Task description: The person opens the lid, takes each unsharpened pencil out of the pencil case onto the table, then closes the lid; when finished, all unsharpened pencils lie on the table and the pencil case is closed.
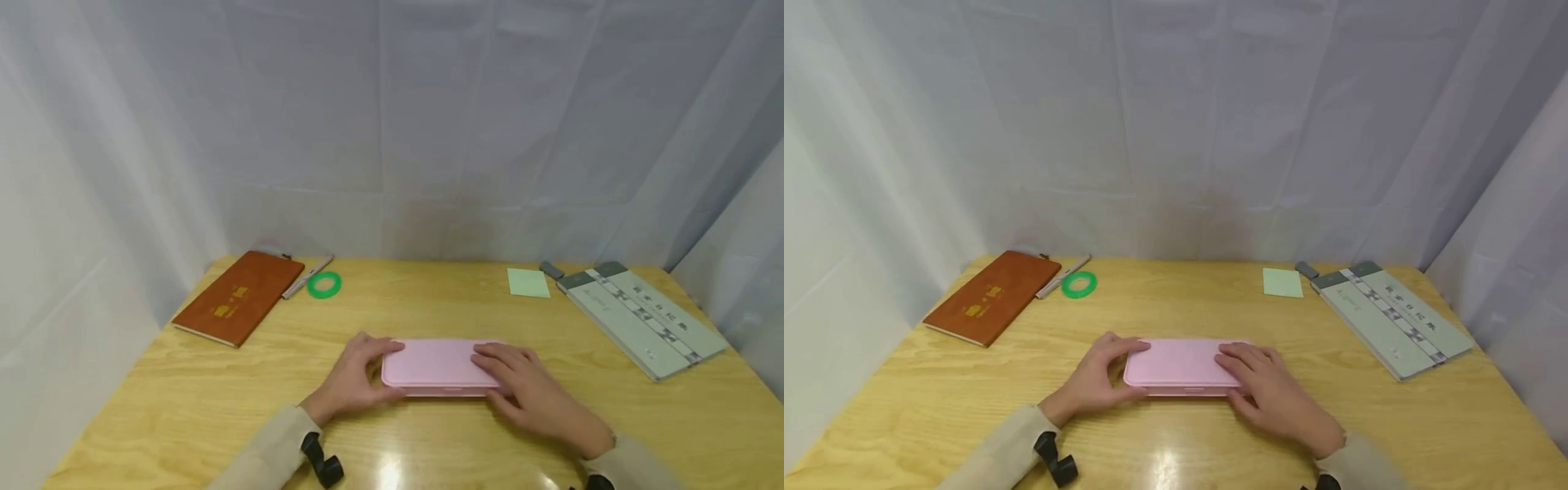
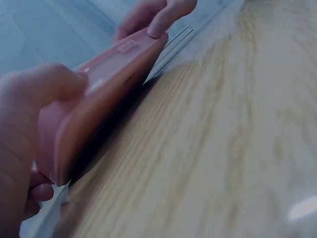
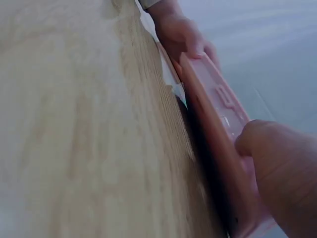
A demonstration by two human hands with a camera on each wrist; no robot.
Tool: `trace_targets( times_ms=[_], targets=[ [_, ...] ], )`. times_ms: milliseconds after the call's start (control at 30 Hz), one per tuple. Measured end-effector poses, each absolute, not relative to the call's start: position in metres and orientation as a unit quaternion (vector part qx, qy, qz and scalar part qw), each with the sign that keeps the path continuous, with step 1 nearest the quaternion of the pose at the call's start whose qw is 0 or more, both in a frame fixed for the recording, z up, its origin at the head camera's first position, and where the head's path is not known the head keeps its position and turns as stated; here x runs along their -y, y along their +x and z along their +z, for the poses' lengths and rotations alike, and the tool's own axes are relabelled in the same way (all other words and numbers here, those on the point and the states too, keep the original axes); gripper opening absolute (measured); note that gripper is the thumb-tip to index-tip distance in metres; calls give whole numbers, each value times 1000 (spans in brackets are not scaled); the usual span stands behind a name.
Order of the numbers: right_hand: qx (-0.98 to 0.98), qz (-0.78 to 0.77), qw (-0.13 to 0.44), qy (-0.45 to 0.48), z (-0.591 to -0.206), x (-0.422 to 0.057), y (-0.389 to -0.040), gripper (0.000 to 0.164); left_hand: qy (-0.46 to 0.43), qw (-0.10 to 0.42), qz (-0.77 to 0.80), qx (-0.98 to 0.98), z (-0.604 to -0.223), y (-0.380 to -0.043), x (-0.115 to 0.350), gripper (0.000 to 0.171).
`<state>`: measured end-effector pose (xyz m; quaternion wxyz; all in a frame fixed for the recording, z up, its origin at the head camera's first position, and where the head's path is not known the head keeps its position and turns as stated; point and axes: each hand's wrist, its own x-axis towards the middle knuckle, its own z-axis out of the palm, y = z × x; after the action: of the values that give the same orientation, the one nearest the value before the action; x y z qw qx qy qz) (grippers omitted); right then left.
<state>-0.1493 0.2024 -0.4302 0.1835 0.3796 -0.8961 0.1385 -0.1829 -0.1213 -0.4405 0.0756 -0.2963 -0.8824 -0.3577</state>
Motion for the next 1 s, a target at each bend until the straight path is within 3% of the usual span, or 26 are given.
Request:
trace_targets(
  times_ms=[267,500,800,1000],
  targets=[
    [888,102,226,388,-421,-174,-153,42,-313,95,-354,876,-444,-180,123,52],
    [872,87,259,406,-415,-165,-160,55,-285,76,-415,861,-447,-178,115,48],
    [858,54,283,424,-414,-169,-163,60,-226,6,-502,835,-442,-177,108,58],
    [847,40,316,425,-416,-170,-160,58,-221,-12,-506,833,-441,-178,103,57]
  ],
)
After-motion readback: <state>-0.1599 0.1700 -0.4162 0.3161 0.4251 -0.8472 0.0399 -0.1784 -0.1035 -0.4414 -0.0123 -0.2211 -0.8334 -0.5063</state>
